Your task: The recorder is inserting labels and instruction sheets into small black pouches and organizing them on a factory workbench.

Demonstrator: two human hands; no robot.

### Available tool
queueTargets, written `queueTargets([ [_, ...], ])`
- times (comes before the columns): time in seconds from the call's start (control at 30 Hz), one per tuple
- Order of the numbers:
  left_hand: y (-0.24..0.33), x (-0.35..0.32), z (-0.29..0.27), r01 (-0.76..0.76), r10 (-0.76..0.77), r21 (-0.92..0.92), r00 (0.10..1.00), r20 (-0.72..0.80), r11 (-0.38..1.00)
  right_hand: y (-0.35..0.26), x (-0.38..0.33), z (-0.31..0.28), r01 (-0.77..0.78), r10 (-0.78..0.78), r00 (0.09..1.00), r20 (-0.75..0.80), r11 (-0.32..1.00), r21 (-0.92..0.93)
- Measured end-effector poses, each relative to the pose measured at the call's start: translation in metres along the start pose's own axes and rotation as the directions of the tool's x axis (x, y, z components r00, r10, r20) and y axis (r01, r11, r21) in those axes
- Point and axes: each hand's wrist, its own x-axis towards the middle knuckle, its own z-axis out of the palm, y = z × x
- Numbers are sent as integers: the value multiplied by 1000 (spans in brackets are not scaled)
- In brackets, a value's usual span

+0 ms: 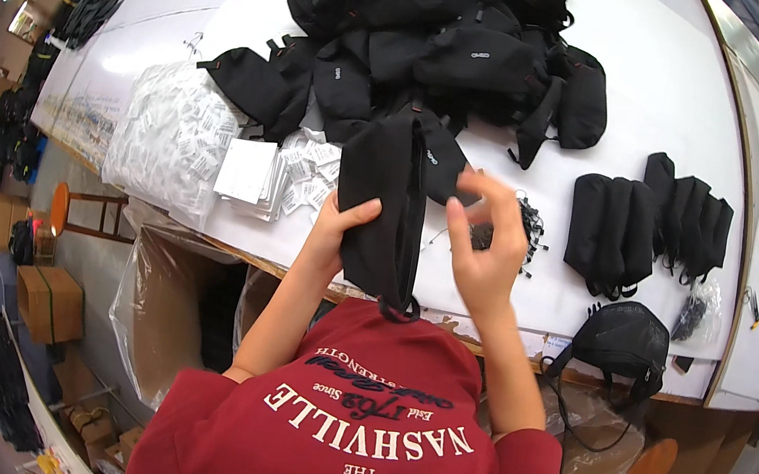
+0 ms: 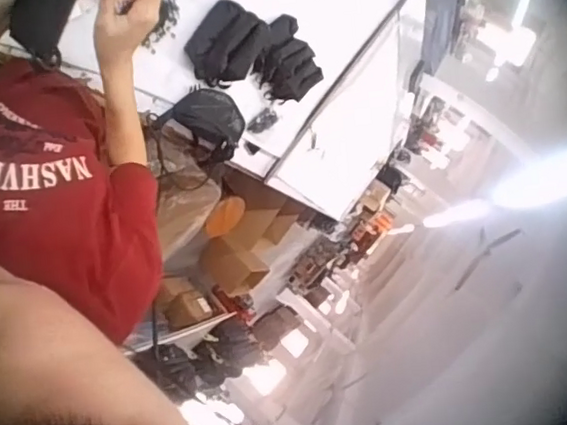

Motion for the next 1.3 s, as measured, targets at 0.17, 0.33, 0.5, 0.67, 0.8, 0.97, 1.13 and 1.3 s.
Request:
queueTargets([
  [0.17,-3,-11,10,22,-27,55,996,87,998,-4,31,-6,25,-7,978,206,996,-83],
  [0.33,-3,-6,13,76,-76,21,997,4,997,-2,34,-6,335,-276,939,204,865,-374],
  [0.5,5,0,2,150,-149,-57,988,28,987,-3,34,-9,387,-290,912,290,844,-371],
  [0.67,1,12,-28,202,-260,186,889,378,962,-20,26,-13,291,-171,901,399,920,-262],
  [0.8,-2,43,-20,-97,-97,341,856,508,935,-17,10,-10,230,-74,882,465,929,-289],
  [0.97,-18,66,-18,-156,44,254,917,398,954,-23,22,-8,391,-212,853,477,865,-313],
  [1.13,57,80,-16,-181,183,-22,976,117,983,-40,29,9,532,-361,690,628,841,-101],
  [1.3,94,107,-36,-178,191,-89,967,169,980,-47,34,19,530,-380,685,621,845,-68],
])
